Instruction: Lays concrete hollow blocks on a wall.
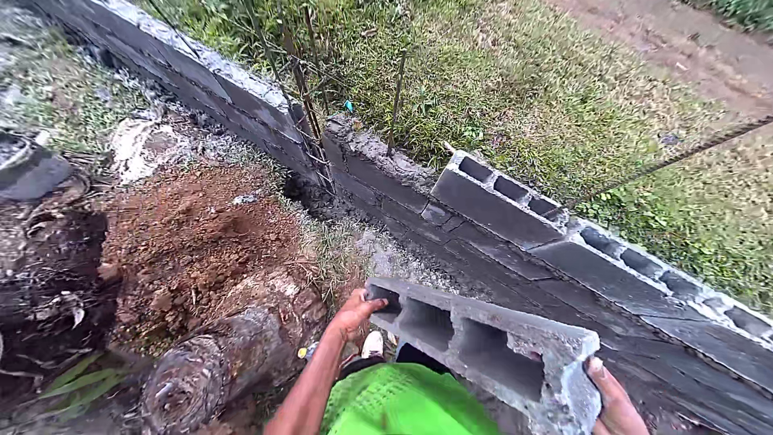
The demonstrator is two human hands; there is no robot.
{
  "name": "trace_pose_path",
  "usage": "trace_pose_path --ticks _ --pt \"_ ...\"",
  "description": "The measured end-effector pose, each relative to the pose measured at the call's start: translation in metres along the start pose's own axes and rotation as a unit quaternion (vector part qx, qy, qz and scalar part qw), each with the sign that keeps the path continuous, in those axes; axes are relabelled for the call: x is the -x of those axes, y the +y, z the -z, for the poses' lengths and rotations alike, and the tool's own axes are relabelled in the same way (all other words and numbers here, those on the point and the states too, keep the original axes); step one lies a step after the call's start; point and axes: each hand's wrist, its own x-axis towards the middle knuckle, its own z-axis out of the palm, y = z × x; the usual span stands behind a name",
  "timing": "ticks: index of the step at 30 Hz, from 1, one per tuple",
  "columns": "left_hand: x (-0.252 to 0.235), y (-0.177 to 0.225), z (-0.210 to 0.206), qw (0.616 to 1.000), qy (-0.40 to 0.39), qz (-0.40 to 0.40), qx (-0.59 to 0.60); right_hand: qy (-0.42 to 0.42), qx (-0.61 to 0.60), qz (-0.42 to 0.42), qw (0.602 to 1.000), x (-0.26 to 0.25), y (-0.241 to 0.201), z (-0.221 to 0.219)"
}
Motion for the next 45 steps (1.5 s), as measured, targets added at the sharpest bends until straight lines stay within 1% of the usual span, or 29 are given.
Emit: trace_pose_path --ticks 2,4,7,8,10,12,14,15,17,20,23,24,28,30,31,33,34,36,38,40,42,43,45 --pt "-0.013 0.023 -0.008 0.998 0.029 0.016 -0.058 0.001 -0.009 -0.011 1.0 -0.02 0.012 0.015" --pt "-0.023 0.041 -0.016 0.995 0.037 0.027 -0.091 0.012 -0.024 -0.022 0.999 -0.038 0.019 0.025" --pt "-0.026 0.066 -0.021 0.991 0.046 0.021 -0.125 0.02 -0.05 -0.035 0.998 -0.056 0.017 0.029" --pt "-0.024 0.076 -0.02 0.987 0.054 0.017 -0.148 0.035 -0.045 -0.041 0.998 -0.059 0.021 0.031" --pt "-0.017 0.099 -0.019 0.976 0.082 0.012 -0.203 0.086 0.033 -0.064 0.994 -0.066 0.035 0.032" --pt "-0.016 0.119 -0.016 0.958 0.117 0.018 -0.26 0.108 0.108 -0.092 0.984 -0.072 0.051 0.029" --pt "-0.017 0.137 -0.008 0.937 0.146 0.029 -0.316 0.11 0.089 -0.107 0.984 -0.075 0.07 0.016" --pt "-0.017 0.146 -0.005 0.927 0.157 0.035 -0.339 0.107 0.043 -0.118 0.986 -0.088 0.081 0.006" --pt "-0.018 0.164 0.004 0.908 0.182 0.041 -0.376 0.098 -0.092 -0.145 0.98 -0.129 0.112 -0.019" --pt "-0.023 0.188 0.024 0.88 0.218 0.051 -0.419 0.062 -0.205 -0.173 0.961 -0.172 0.152 -0.069" --pt "-0.03 0.216 0.054 0.852 0.243 0.072 -0.459 0.02 -0.249 -0.184 0.951 -0.198 0.177 -0.129" --pt "-0.032 0.224 0.067 0.843 0.252 0.072 -0.469 0.021 -0.256 -0.2 0.946 -0.202 0.183 -0.15" --pt "-0.047 0.254 0.126 0.825 0.28 0.059 -0.487 0.054 -0.327 -0.3 0.895 -0.224 0.183 -0.24" --pt "-0.055 0.268 0.158 0.821 0.296 0.053 -0.485 0.048 -0.345 -0.318 0.882 -0.235 0.182 -0.282" --pt "-0.059 0.274 0.176 0.82 0.299 0.051 -0.485 0.037 -0.343 -0.32 0.883 -0.241 0.179 -0.302" --pt "-0.067 0.286 0.212 0.822 0.299 0.049 -0.482 0.012 -0.312 -0.32 0.895 -0.254 0.167 -0.342" --pt "-0.071 0.292 0.228 0.823 0.298 0.049 -0.481 -0.014 -0.289 -0.313 0.905 -0.26 0.16 -0.358" --pt "-0.079 0.304 0.257 0.83 0.292 0.051 -0.473 -0.088 -0.229 -0.286 0.926 -0.269 0.141 -0.381" --pt "-0.085 0.314 0.278 0.837 0.28 0.05 -0.466 -0.127 -0.164 -0.274 0.939 -0.272 0.121 -0.396" --pt "-0.095 0.324 0.29 0.842 0.265 0.049 -0.467 -0.117 -0.076 -0.286 0.948 -0.275 0.097 -0.411" --pt "-0.106 0.334 0.293 0.844 0.254 0.044 -0.47 -0.075 0.035 -0.293 0.953 -0.281 0.07 -0.428" --pt "-0.111 0.339 0.292 0.845 0.248 0.04 -0.473 -0.06 0.102 -0.293 0.949 -0.284 0.063 -0.434" --pt "-0.124 0.35 0.287 0.844 0.236 0.029 -0.48 -0.018 0.219 -0.278 0.935 -0.291 0.065 -0.441"
